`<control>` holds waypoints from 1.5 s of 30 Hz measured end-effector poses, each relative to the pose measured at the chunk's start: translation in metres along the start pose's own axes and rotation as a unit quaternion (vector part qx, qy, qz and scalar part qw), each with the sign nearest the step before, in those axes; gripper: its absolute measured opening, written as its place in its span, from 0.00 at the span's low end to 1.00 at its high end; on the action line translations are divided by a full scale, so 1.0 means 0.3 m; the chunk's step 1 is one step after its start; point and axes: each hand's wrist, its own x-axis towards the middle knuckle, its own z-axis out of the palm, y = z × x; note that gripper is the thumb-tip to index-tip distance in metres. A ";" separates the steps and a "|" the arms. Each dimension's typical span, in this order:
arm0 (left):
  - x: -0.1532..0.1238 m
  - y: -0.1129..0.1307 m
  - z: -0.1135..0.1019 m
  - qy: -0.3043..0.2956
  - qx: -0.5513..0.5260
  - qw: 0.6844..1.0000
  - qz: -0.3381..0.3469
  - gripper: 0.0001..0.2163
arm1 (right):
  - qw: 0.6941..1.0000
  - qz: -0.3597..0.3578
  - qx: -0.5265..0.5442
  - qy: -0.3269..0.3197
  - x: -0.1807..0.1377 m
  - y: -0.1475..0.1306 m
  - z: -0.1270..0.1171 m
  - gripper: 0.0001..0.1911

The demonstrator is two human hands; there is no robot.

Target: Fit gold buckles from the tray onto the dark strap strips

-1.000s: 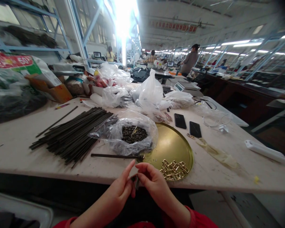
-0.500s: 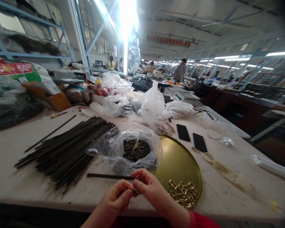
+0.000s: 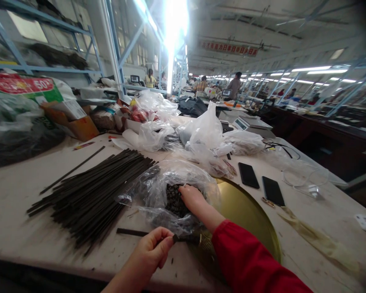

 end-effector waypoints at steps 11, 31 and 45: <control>-0.020 -0.029 0.037 0.003 0.005 1.000 0.031 0.23 | 0.998 0.032 -0.040 0.026 -0.010 0.025 0.008 0.14; -0.010 0.039 0.011 0.061 0.006 0.994 0.095 0.18 | 0.954 0.007 0.269 0.135 -0.152 -0.021 -0.068 0.12; -0.108 0.112 0.100 0.060 0.225 0.956 0.178 0.11 | 0.857 -0.057 0.499 0.113 -0.490 -0.120 -0.097 0.09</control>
